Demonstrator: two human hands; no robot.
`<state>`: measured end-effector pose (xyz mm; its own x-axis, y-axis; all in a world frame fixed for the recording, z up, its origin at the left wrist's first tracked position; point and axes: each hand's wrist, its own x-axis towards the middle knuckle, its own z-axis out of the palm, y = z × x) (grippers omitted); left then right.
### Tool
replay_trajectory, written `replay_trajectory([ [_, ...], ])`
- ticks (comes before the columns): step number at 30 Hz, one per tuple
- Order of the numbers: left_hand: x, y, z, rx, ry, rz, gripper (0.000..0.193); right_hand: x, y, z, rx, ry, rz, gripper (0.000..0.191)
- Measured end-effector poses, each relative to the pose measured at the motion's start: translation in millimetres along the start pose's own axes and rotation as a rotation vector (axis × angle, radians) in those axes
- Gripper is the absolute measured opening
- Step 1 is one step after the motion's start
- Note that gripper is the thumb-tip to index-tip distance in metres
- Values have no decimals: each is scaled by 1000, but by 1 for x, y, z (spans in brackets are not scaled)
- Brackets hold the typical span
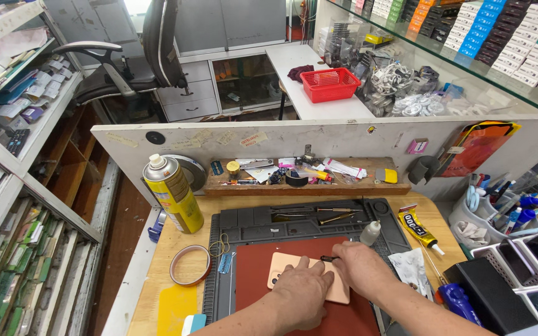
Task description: The person applies adhesive to the back cover of a smartphone and presses it into place. They then use a heat gun to warm the edges and pry the back cover off, exposing the internal components.
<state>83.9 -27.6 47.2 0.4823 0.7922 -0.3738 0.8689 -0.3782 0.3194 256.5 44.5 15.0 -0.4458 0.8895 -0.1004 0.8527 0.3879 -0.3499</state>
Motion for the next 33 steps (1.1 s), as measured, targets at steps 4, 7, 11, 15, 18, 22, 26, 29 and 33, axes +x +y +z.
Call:
replay_trajectory([
  [4, 1, 0, -1, -21, -16, -1, 66, -4, -5, 3, -93, 9, 8, 12],
  [7, 1, 1, -2, -14, -9, 2, 66, -4, -8, 1, -62, 10, 57, 13],
  [11, -2, 2, -4, 6, -22, -12, 64, -2, -13, -5, 15, -19, 148, 16],
  [15, -3, 3, -6, 23, -31, -8, 64, -6, -19, -11, 44, 13, 142, 18],
  [18, -3, 3, -4, 15, 4, -12, 69, -10, -22, -12, 54, -11, 176, 18],
  [22, -2, 3, -2, 30, 8, -15, 65, -11, -23, -6, -2, 43, 140, 14],
  [26, -3, 2, -2, 26, 15, -10, 61, -8, -18, 0, -10, 100, 83, 13],
  [29, -3, 2, -3, 32, -2, -17, 62, -2, -16, 1, 17, 40, 129, 13],
  [33, -1, 4, -5, 19, -35, -28, 66, 1, -16, -1, 35, -9, 172, 14],
])
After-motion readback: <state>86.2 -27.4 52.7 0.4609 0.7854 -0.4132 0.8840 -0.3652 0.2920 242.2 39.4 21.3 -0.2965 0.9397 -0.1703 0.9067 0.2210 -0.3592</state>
